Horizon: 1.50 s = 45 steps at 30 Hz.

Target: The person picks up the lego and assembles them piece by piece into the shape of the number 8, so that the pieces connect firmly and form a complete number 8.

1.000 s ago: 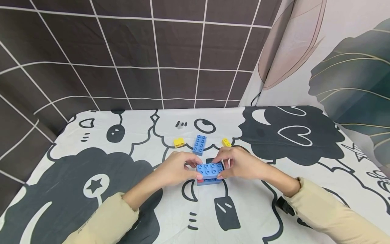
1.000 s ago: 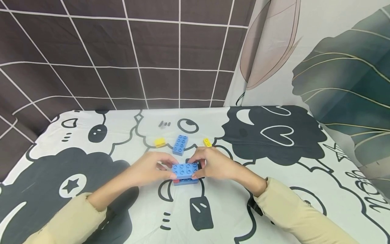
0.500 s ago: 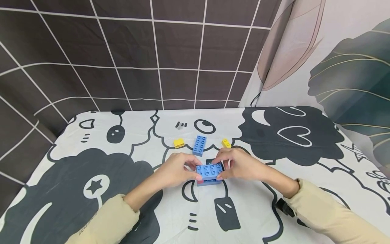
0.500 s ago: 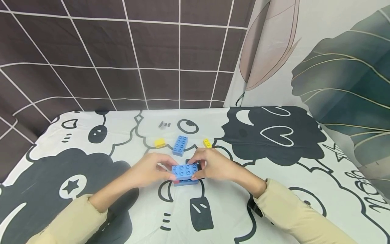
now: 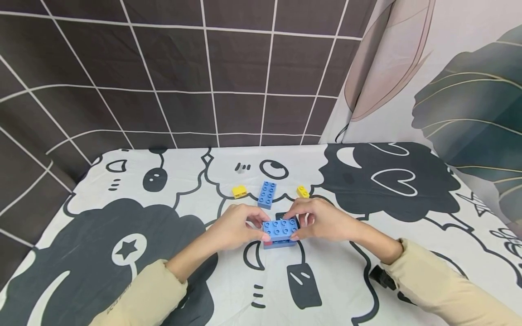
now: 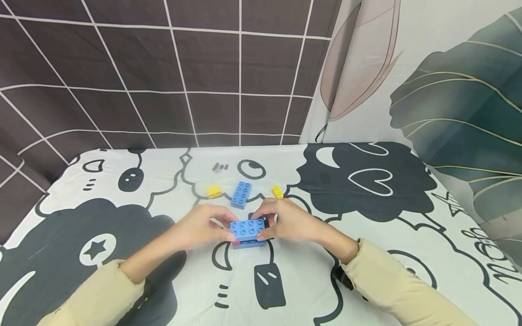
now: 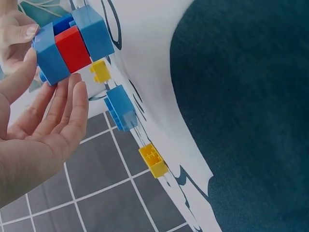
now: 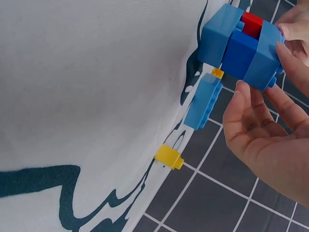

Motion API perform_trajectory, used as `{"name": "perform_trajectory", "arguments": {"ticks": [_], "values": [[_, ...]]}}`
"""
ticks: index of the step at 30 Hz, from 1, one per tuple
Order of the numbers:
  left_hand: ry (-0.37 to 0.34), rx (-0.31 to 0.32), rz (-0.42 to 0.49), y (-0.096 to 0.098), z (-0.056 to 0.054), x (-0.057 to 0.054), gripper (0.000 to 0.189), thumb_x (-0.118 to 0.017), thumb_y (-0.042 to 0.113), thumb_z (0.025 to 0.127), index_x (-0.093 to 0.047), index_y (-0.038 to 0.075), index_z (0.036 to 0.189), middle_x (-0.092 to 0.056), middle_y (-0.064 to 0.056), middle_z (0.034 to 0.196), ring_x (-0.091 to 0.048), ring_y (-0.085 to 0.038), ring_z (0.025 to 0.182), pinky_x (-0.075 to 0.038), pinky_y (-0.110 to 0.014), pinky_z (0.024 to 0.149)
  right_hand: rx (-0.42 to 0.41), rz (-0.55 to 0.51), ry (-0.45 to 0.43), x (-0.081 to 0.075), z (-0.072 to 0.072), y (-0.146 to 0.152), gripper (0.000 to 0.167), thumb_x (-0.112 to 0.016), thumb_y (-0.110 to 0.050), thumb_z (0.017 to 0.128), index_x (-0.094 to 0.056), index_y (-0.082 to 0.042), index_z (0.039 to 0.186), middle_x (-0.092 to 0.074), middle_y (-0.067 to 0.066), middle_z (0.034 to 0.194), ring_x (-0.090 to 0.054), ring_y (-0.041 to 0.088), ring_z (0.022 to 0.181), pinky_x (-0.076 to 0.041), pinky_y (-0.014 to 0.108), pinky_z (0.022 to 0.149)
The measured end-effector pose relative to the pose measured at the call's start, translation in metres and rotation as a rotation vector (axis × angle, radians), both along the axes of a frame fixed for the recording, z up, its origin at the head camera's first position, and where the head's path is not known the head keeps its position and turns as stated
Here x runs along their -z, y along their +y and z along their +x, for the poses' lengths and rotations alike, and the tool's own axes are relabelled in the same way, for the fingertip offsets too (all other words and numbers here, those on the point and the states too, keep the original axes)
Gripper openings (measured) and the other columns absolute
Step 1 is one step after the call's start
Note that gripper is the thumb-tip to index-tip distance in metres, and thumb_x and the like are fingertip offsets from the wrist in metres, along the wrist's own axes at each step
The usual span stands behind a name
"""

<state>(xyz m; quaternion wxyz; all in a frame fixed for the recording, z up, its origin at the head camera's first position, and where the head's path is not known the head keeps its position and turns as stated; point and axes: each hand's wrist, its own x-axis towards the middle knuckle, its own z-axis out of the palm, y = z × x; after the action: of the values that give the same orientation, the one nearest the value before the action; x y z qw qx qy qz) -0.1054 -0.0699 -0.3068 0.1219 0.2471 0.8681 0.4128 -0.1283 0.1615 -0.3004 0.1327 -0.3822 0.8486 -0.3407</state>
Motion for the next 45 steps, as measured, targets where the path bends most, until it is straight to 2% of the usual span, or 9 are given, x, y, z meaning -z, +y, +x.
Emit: {"name": "perform_trajectory", "arguments": {"ticks": [3,7,10,16,21,26,34,41,45], "values": [[0.005,0.000,-0.003,0.000,0.000,-0.001,0.026,-0.076,0.013,0.073,-0.067,0.004,0.096,-0.063,0.001,0.083,-0.059,-0.014,0.080,-0.045,-0.022,0.067,0.009,-0.003,-0.034,-0.002,-0.001,0.002,0.032,-0.076,-0.011,0.073,-0.067,-0.003,0.102,-0.061,-0.003,0.090,-0.053,0.008,0.069,-0.048,0.026,0.064],[0.020,-0.001,-0.014,0.000,0.000,-0.001,0.026,-0.077,0.013,0.072,-0.067,0.005,0.095,-0.064,0.001,0.082,-0.058,-0.014,0.080,-0.045,-0.023,0.068,0.007,-0.008,-0.048,-0.005,-0.005,0.007,0.033,-0.075,-0.013,0.075,-0.065,0.000,0.103,-0.064,0.004,0.095,-0.055,0.009,0.072,-0.048,0.027,0.065],[0.026,-0.001,-0.020,0.000,0.000,-0.001,0.027,-0.077,0.013,0.072,-0.067,0.005,0.096,-0.063,0.001,0.082,-0.058,-0.013,0.080,-0.044,-0.023,0.069,0.011,-0.008,-0.028,-0.007,-0.008,0.010,0.033,-0.075,-0.013,0.075,-0.065,0.001,0.103,-0.064,0.009,0.098,-0.055,0.011,0.074,-0.048,0.027,0.065],[0.022,0.002,-0.019,0.000,0.001,-0.001,0.027,-0.077,0.013,0.072,-0.067,0.004,0.095,-0.063,0.001,0.082,-0.058,-0.014,0.080,-0.045,-0.023,0.069,0.065,0.021,0.034,-0.009,-0.015,0.015,0.033,-0.075,-0.013,0.075,-0.065,0.000,0.103,-0.063,0.010,0.098,-0.055,0.011,0.074,-0.047,0.027,0.064],[0.024,0.002,-0.015,0.000,0.000,0.000,0.026,-0.077,0.013,0.072,-0.067,0.005,0.095,-0.063,0.002,0.081,-0.058,-0.013,0.079,-0.044,-0.023,0.068,0.109,0.023,0.041,-0.009,-0.023,0.020,0.034,-0.075,-0.007,0.074,-0.064,0.001,0.105,-0.062,0.012,0.100,-0.055,0.014,0.074,-0.046,0.027,0.063],[0.032,0.003,-0.018,0.000,0.000,0.000,0.027,-0.078,0.014,0.072,-0.067,0.005,0.095,-0.063,0.002,0.081,-0.059,-0.013,0.080,-0.044,-0.023,0.069,0.139,0.049,0.023,-0.006,-0.033,0.025,0.039,-0.074,-0.004,0.073,-0.062,0.003,0.109,-0.061,0.013,0.102,-0.054,0.019,0.076,-0.045,0.025,0.062],[0.020,-0.001,-0.020,0.000,-0.001,0.000,0.028,-0.077,0.014,0.072,-0.067,0.005,0.096,-0.064,0.001,0.082,-0.060,-0.014,0.080,-0.045,-0.024,0.069,0.151,0.087,-0.026,-0.001,-0.045,0.034,0.046,-0.075,-0.006,0.074,-0.057,0.004,0.115,-0.059,0.013,0.105,-0.053,0.017,0.077,-0.045,0.025,0.059],[0.009,-0.003,-0.017,-0.001,-0.001,0.000,0.028,-0.077,0.014,0.072,-0.067,0.005,0.096,-0.063,0.002,0.082,-0.059,-0.014,0.080,-0.045,-0.024,0.069,0.184,0.133,-0.043,0.004,-0.054,0.034,0.048,-0.074,-0.008,0.074,-0.056,0.002,0.118,-0.059,0.013,0.107,-0.052,0.019,0.080,-0.043,0.028,0.062],[0.001,-0.006,-0.019,0.000,-0.001,-0.001,0.028,-0.077,0.014,0.072,-0.067,0.005,0.096,-0.063,0.002,0.081,-0.059,-0.014,0.080,-0.045,-0.024,0.068,0.210,0.150,-0.062,0.007,-0.059,0.034,0.049,-0.074,-0.009,0.075,-0.056,0.001,0.119,-0.059,0.013,0.102,-0.051,0.022,0.082,-0.041,0.029,0.060]]}}
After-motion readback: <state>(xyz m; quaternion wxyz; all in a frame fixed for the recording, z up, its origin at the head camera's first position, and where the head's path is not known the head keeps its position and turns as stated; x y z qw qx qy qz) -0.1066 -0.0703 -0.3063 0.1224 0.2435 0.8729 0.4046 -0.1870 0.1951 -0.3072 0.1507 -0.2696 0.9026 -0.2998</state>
